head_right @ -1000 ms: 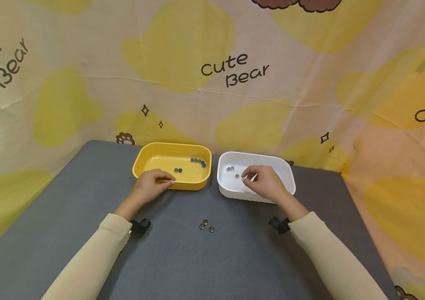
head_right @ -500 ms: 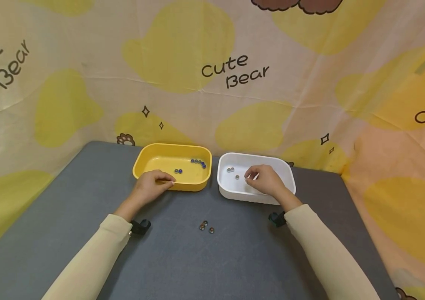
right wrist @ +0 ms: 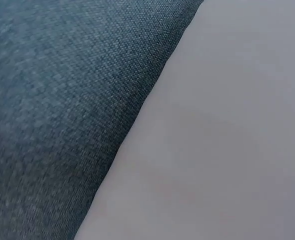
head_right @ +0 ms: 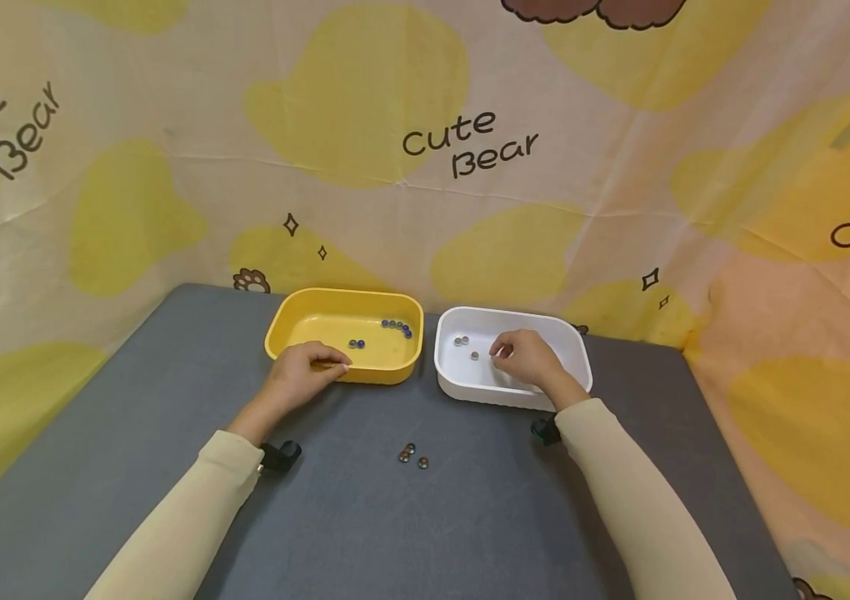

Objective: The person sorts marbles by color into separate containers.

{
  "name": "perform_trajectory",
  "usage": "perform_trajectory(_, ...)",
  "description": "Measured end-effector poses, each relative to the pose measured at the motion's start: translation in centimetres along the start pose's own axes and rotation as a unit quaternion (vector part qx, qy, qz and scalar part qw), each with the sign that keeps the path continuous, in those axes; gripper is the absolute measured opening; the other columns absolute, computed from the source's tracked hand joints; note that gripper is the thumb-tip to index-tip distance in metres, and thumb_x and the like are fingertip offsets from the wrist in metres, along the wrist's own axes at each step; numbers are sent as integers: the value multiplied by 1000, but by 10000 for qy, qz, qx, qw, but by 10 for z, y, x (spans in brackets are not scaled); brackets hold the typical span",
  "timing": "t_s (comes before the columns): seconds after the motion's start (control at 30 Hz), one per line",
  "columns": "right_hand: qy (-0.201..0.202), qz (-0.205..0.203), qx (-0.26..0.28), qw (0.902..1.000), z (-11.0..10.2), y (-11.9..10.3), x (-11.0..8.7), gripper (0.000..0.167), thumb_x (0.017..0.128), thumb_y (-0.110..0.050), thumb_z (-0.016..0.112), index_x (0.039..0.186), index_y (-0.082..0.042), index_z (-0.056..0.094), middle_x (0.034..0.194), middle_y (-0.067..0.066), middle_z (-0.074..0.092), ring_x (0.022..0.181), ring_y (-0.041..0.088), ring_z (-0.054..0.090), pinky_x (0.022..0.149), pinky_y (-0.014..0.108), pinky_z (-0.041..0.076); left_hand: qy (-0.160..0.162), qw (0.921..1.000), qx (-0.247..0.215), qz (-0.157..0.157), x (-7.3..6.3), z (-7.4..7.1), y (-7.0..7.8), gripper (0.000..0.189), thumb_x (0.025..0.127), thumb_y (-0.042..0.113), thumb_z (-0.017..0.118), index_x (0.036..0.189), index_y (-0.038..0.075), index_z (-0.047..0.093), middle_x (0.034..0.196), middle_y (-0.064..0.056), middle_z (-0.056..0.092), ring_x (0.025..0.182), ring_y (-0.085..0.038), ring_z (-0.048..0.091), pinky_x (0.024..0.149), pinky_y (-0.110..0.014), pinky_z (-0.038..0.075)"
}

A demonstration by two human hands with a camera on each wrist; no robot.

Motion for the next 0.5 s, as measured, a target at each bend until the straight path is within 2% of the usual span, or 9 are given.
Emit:
perform_trajectory(0.3,-245,371,-22,9990,10,14,10,13,81,-9,67,93,-6,72,81,7,66,79,21,56,71,30,41,55,10000,9,81,-1,-1,2,10,84,28,75,91,22,78,96,2,73,94,-18,66,88,-39,49)
perform_trajectory(0.5,-333,651,-16,9973,16,24,13,14,81,-9,66,94,-7,72,83,7,66,80,20,55,71,29,41,70,9999,2,99,-1,-1,3,9,84,28,75,90,22,78,96,3,73,94,-17,66,88,-38,50)
Point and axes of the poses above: each hand's wrist, its own x-axis towards the middle knuckle, its own z-axis out of the palm, y = z × x, the point moved 9 cm from there along x, towards the middle knuckle
